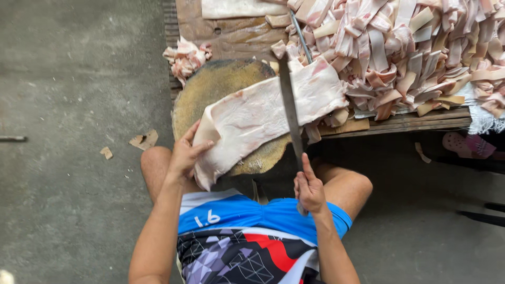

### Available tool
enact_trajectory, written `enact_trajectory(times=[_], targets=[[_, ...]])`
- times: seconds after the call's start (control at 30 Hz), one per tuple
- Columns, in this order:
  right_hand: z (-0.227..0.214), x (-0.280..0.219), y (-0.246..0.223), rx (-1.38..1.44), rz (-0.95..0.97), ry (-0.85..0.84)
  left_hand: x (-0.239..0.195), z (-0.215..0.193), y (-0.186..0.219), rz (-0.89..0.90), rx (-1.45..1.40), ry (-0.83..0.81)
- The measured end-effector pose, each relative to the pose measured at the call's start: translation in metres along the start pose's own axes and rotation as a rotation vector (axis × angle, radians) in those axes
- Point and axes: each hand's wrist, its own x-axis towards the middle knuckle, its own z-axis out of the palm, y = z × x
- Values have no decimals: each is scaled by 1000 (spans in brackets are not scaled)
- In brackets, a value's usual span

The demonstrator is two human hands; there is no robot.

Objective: The person sits on the ground and uses a large knife to slice a piece of pork belly on a wooden chopping block. They repeatedly cut the meat into strips and then transfer the cut pieces onto a nearby table.

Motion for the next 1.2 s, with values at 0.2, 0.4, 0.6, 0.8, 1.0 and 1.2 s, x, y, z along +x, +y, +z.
enact_trajectory(times=[0.2, 0.4, 0.6, 0.8, 1.0, 1.2], targets=[[22, 19, -35, -596, -479, -13, 2, -18, -14, -180, -23, 268], [40, 30, -36, -450, -45, -57, 12, -33, -17, -96, 56, 233], [-7, -16, -148, -46, -431, -118, -2, -48, -39, -76, -108, 193], [-25, -27, -205, 210, -849, 93, -7, -47, -27, -169, -239, 179], [13, 11, -82, -323, -425, 69, -5, -55, -30, -189, -196, 171], [8, 20, -58, -723, 248, -75, 3, -74, -29, -130, -126, 143]])
